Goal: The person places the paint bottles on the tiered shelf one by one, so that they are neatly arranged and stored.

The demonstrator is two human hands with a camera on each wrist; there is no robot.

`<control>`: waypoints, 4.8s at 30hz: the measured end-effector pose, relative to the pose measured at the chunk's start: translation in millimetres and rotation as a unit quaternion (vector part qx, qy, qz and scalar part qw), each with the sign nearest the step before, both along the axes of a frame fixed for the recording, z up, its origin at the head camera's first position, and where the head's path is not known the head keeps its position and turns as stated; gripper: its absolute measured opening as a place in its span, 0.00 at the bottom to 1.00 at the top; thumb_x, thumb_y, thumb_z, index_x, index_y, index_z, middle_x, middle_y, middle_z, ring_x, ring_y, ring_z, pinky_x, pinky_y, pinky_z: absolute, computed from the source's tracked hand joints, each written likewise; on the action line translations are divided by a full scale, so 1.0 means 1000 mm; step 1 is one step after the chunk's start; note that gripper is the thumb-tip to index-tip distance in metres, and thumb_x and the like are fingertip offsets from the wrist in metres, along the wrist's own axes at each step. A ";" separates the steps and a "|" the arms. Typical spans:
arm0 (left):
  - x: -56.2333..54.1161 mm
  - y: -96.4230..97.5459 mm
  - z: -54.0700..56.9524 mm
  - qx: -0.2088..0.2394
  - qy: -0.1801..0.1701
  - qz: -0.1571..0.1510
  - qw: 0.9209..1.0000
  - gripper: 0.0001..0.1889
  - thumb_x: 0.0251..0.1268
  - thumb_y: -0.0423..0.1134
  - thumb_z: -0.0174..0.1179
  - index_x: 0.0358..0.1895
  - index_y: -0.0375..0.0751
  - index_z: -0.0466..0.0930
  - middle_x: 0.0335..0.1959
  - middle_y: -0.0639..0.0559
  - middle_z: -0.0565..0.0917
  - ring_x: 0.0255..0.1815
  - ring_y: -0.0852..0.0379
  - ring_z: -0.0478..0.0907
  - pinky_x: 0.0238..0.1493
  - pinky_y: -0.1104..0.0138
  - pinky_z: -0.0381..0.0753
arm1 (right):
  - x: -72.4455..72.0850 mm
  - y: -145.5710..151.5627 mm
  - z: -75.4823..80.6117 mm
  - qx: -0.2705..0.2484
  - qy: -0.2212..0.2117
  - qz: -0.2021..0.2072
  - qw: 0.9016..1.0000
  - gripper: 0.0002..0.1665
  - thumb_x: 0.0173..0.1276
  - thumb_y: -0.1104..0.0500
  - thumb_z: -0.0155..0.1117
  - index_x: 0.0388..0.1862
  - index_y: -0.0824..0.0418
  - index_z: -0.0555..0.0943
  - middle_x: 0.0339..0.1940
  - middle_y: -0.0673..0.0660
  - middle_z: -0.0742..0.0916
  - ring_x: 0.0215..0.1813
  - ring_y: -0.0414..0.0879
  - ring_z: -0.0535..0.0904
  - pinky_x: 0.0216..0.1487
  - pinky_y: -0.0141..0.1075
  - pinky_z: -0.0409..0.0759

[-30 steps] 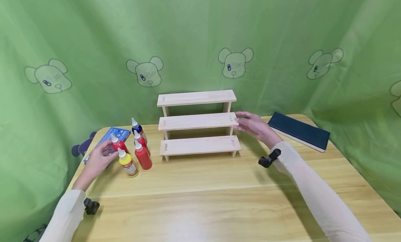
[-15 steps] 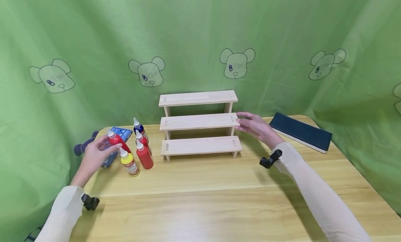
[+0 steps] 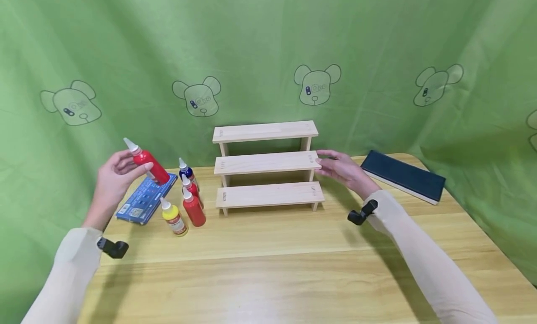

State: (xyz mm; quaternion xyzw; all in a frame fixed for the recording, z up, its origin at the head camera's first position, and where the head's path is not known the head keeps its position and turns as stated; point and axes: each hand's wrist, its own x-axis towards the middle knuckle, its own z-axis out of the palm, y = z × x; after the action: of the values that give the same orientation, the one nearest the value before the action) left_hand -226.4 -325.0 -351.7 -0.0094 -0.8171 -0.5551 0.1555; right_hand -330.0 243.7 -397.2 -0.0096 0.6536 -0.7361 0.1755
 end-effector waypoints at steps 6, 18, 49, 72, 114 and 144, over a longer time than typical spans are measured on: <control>-0.007 0.011 0.017 0.010 0.002 -0.003 1.000 0.30 0.69 0.42 0.72 0.71 0.47 0.73 0.52 0.71 0.84 0.55 0.70 0.80 0.50 0.82 0.81 | -0.002 -0.001 -0.002 -0.001 0.004 0.006 1.000 0.38 0.80 0.70 0.55 0.84 0.69 0.55 0.44 0.54 0.85 0.42 0.43 0.89 0.55 0.29 0.87; -0.032 0.042 0.052 -0.014 0.020 -0.021 0.999 0.31 0.67 0.46 0.73 0.72 0.51 0.73 0.58 0.62 0.84 0.59 0.64 0.79 0.65 0.65 0.79 | -0.001 0.000 -0.001 0.002 0.010 0.008 1.000 0.37 0.81 0.70 0.54 0.83 0.69 0.55 0.44 0.54 0.85 0.42 0.42 0.89 0.56 0.29 0.87; -0.112 0.173 0.063 0.081 0.047 -0.126 0.988 0.30 0.64 0.36 0.75 0.69 0.39 0.77 0.63 0.40 0.84 0.59 0.49 0.84 0.62 0.61 0.86 | 0.001 -0.001 -0.010 -0.003 0.021 -0.001 1.000 0.36 0.80 0.70 0.54 0.83 0.70 0.56 0.44 0.54 0.85 0.41 0.42 0.88 0.53 0.28 0.87; -0.145 0.268 0.057 0.072 0.061 -0.143 0.985 0.27 0.66 0.36 0.74 0.67 0.41 0.80 0.60 0.43 0.86 0.58 0.48 0.84 0.65 0.59 0.82 | 0.001 -0.004 -0.010 0.012 0.021 -0.013 1.000 0.36 0.80 0.69 0.55 0.82 0.68 0.58 0.45 0.54 0.86 0.41 0.42 0.88 0.52 0.28 0.87; -0.154 0.301 0.047 0.050 0.027 -0.162 0.985 0.34 0.69 0.38 0.71 0.75 0.42 0.69 0.70 0.43 0.79 0.67 0.47 0.79 0.71 0.55 0.78 | 0.000 -0.006 -0.008 -0.013 0.025 -0.006 1.000 0.36 0.80 0.72 0.54 0.82 0.72 0.56 0.43 0.54 0.86 0.40 0.42 0.88 0.55 0.30 0.87; -0.124 0.202 0.069 -0.045 0.046 -0.162 0.985 0.35 0.70 0.41 0.70 0.77 0.43 0.67 0.75 0.40 0.73 0.74 0.38 0.71 0.74 0.50 0.74 | -0.003 -0.003 -0.009 -0.001 0.019 -0.001 1.000 0.36 0.81 0.70 0.54 0.82 0.71 0.56 0.44 0.54 0.86 0.41 0.43 0.89 0.54 0.29 0.87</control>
State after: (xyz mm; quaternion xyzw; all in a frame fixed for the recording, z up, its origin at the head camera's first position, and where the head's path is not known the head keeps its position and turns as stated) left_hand -350.9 -122.6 -282.8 -0.1741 -0.8210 -0.5343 0.1005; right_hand -333.0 240.3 -405.8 -0.0235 0.6561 -0.7366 0.1623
